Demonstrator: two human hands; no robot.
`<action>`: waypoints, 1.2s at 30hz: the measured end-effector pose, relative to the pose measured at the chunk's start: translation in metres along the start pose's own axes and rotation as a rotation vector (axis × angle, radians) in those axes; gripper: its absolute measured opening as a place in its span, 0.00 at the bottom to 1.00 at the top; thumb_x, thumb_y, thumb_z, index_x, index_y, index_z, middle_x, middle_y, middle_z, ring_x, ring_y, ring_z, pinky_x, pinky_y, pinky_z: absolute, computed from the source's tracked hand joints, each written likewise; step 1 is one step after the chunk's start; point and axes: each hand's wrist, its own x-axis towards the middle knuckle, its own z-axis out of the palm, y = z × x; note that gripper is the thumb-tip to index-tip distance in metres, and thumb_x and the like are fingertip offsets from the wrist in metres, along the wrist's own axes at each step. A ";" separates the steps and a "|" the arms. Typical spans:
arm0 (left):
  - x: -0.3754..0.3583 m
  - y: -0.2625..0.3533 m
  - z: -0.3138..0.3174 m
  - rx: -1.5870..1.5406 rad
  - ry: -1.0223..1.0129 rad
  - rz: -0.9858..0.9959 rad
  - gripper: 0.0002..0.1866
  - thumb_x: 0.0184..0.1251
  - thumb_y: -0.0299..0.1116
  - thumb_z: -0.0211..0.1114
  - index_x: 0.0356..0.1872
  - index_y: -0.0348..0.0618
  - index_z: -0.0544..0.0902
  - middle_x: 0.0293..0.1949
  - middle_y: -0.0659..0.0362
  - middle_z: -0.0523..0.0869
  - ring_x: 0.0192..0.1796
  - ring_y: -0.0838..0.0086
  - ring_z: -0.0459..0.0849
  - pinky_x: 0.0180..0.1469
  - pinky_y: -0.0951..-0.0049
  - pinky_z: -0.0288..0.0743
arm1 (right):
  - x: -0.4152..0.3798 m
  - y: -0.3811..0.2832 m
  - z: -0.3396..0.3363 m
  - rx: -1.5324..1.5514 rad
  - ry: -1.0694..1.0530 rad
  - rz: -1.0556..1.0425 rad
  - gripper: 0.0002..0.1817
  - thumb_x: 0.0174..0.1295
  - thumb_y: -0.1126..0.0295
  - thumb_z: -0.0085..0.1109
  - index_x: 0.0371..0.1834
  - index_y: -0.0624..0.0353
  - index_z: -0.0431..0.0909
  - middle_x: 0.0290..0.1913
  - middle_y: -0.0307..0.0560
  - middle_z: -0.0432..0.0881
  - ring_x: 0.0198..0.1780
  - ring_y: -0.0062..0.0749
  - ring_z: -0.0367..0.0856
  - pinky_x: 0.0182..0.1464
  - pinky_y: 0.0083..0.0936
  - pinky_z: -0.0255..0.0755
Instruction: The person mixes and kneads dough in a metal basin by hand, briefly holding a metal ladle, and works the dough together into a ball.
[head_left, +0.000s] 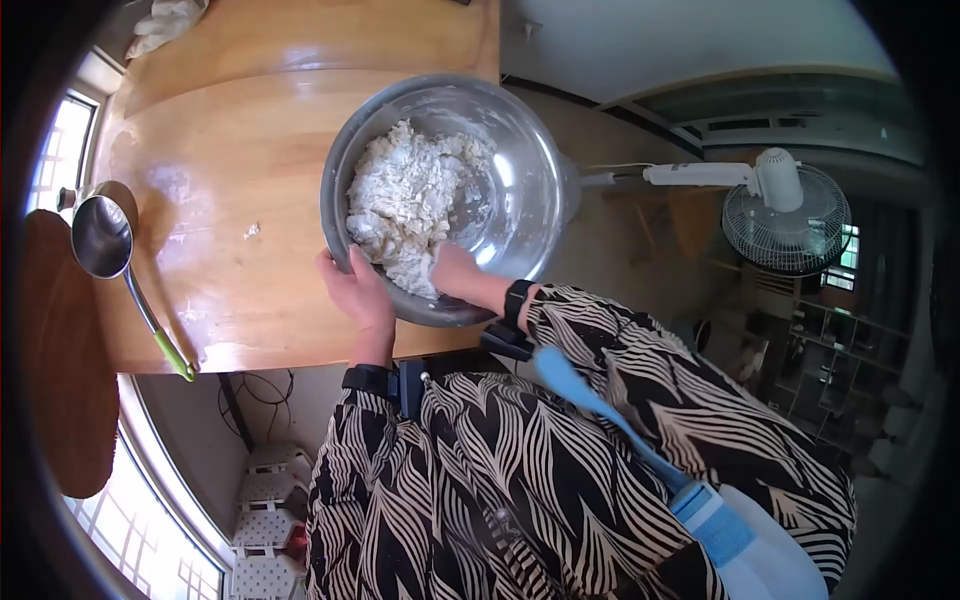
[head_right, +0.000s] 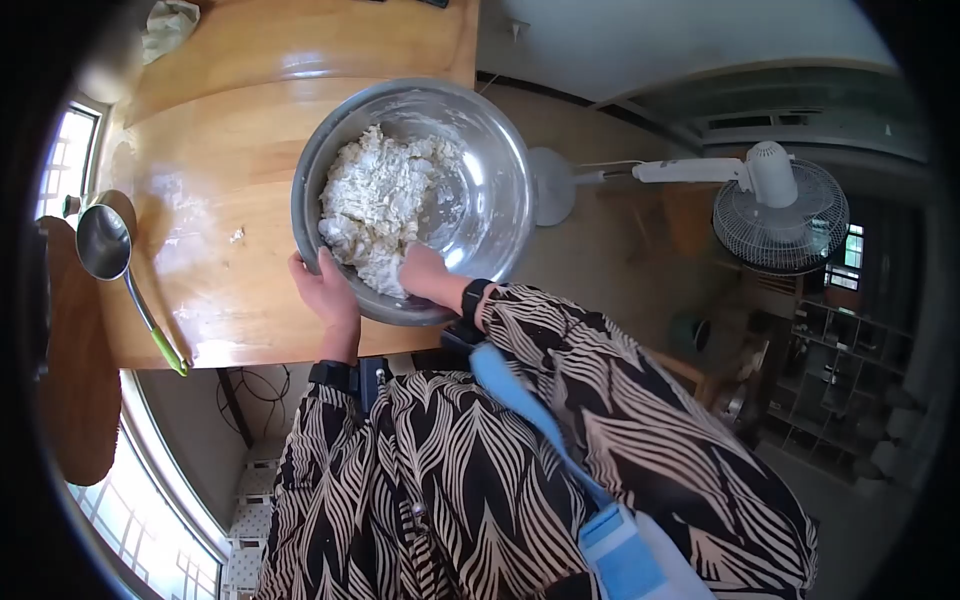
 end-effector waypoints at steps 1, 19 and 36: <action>0.001 0.002 0.000 0.015 -0.008 -0.016 0.15 0.66 0.32 0.57 0.47 0.32 0.70 0.37 0.45 0.81 0.40 0.56 0.81 0.44 0.62 0.72 | 0.005 -0.005 0.009 0.207 -0.059 0.038 0.12 0.49 0.73 0.51 0.34 0.71 0.75 0.36 0.69 0.79 0.38 0.59 0.79 0.41 0.43 0.72; -0.005 0.004 0.002 0.094 -0.012 0.007 0.19 0.66 0.35 0.57 0.51 0.30 0.68 0.41 0.43 0.80 0.43 0.54 0.80 0.48 0.63 0.70 | 0.029 0.034 -0.013 -0.048 0.282 -0.330 0.13 0.54 0.69 0.51 0.39 0.67 0.75 0.38 0.63 0.80 0.41 0.57 0.80 0.44 0.43 0.74; -0.004 -0.007 0.003 0.174 0.025 0.098 0.19 0.67 0.36 0.55 0.51 0.33 0.67 0.41 0.39 0.79 0.44 0.44 0.79 0.46 0.54 0.70 | 0.005 0.002 0.017 -0.028 0.041 -0.084 0.15 0.53 0.69 0.51 0.42 0.66 0.73 0.38 0.68 0.78 0.41 0.59 0.78 0.43 0.43 0.71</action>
